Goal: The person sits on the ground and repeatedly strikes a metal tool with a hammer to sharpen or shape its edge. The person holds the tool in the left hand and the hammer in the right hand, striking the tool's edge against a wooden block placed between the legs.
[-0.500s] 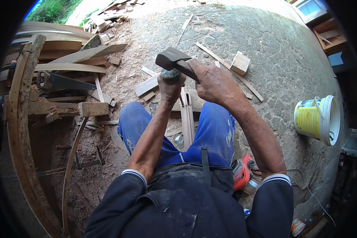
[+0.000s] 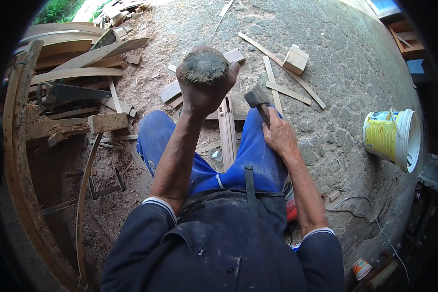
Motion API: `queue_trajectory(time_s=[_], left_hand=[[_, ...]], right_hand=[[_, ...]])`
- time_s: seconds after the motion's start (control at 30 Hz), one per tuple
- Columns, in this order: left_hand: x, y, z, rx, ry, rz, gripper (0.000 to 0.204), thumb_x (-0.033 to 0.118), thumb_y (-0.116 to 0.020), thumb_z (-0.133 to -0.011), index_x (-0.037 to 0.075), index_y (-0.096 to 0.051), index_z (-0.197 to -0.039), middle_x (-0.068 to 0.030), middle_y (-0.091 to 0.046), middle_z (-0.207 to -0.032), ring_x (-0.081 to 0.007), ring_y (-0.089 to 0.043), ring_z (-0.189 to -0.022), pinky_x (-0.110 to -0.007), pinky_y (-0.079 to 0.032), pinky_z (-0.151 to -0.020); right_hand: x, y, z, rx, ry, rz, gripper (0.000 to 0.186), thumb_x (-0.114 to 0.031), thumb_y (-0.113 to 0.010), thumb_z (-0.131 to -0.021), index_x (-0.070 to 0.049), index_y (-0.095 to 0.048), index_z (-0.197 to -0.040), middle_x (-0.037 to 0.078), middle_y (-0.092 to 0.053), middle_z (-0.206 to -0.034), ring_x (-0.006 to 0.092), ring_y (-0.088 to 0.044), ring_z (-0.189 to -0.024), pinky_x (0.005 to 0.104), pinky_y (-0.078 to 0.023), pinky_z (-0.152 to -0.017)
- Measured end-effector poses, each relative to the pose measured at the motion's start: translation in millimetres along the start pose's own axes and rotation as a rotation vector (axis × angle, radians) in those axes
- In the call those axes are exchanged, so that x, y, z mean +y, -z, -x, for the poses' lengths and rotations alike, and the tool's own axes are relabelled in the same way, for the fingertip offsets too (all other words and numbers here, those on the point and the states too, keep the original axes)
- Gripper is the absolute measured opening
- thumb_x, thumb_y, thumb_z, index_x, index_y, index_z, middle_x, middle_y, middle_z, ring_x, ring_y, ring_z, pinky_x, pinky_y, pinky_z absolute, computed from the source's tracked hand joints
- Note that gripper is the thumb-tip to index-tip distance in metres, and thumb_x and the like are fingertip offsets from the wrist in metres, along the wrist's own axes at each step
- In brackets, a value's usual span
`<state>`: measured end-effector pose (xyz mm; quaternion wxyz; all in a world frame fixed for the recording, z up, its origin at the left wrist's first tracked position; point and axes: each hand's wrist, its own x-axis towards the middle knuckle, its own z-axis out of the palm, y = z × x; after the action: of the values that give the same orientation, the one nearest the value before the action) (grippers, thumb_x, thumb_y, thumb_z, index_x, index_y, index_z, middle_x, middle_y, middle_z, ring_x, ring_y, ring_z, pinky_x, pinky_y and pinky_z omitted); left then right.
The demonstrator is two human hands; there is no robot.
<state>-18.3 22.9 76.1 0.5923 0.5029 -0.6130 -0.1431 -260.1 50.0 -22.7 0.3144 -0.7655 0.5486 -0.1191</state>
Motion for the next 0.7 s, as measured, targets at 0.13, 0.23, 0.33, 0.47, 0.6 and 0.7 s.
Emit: queue_trajectory(time_s=[0.13, 0.23, 0.33, 0.47, 0.6, 0.7], left_hand=[[-28.6, 2.3, -17.4, 0.046, -0.057, -0.272, 0.019, 0.014, -0.079, -0.083, 0.005, -0.067, -0.073, -0.0041, -0.067, -0.069, -0.0157, -0.064, -0.062, -0.032, -0.052, -0.062], [-51.7, -3.0, -2.5, 0.084, 0.26, 0.019, 0.024, 0.019, -0.08, -0.085, 0.004, -0.066, -0.071, -0.0015, -0.067, -0.066, -0.0135, -0.064, -0.063, -0.034, -0.052, -0.068], [-66.6, -11.2, 1.4, 0.135, 0.172, 0.006, 0.023, 0.018, -0.08, -0.085, 0.005, -0.066, -0.072, -0.0012, -0.066, -0.063, -0.0132, -0.063, -0.06, -0.033, -0.052, -0.067], [-76.7, -14.1, 3.3, 0.06, 0.263, -0.037, 0.019, 0.015, -0.081, -0.08, 0.002, -0.067, -0.08, -0.0076, -0.071, -0.072, -0.0192, -0.07, -0.066, -0.035, -0.055, -0.068], [-80.3, -12.7, 5.0, 0.098, 0.244, 0.038, 0.018, 0.014, -0.081, -0.08, 0.002, -0.068, -0.08, -0.007, -0.071, -0.072, -0.0175, -0.07, -0.067, -0.034, -0.055, -0.068], [-83.0, -11.1, 5.7, 0.086, 0.142, -0.064, 0.018, 0.014, -0.081, -0.08, 0.002, -0.068, -0.081, -0.0072, -0.071, -0.073, -0.017, -0.07, -0.068, -0.034, -0.055, -0.069]], right_hand=[[-8.4, 4.5, -4.5, -0.056, -0.026, 0.108, 0.046, -0.019, -0.063, -0.092, -0.007, -0.046, -0.133, 0.031, -0.07, -0.1, 0.0529, -0.067, -0.094, 0.0595, -0.054, -0.083], [-8.3, 0.9, -5.0, -0.022, -0.012, 0.068, 0.047, -0.019, -0.064, -0.092, -0.007, -0.045, -0.134, 0.032, -0.07, -0.099, 0.0531, -0.067, -0.095, 0.06, -0.054, -0.083], [-9.6, 3.4, -7.7, -0.067, -0.04, 0.076, 0.048, -0.019, -0.064, -0.092, -0.007, -0.045, -0.134, 0.032, -0.07, -0.1, 0.0533, -0.067, -0.095, 0.0604, -0.054, -0.083], [-9.2, 3.2, -8.2, -0.056, -0.045, 0.07, 0.048, -0.019, -0.064, -0.092, -0.008, -0.045, -0.134, 0.032, -0.07, -0.1, 0.0535, -0.067, -0.095, 0.0603, -0.054, -0.083], [-8.2, 2.1, -8.1, -0.051, -0.037, 0.07, 0.047, -0.018, -0.064, -0.091, -0.008, -0.045, -0.134, 0.032, -0.07, -0.099, 0.0537, -0.067, -0.094, 0.0604, -0.054, -0.083], [-7.8, 1.7, -8.4, -0.049, -0.034, 0.069, 0.047, -0.019, -0.064, -0.091, -0.008, -0.045, -0.134, 0.032, -0.07, -0.098, 0.0536, -0.067, -0.093, 0.0604, -0.054, -0.083]])
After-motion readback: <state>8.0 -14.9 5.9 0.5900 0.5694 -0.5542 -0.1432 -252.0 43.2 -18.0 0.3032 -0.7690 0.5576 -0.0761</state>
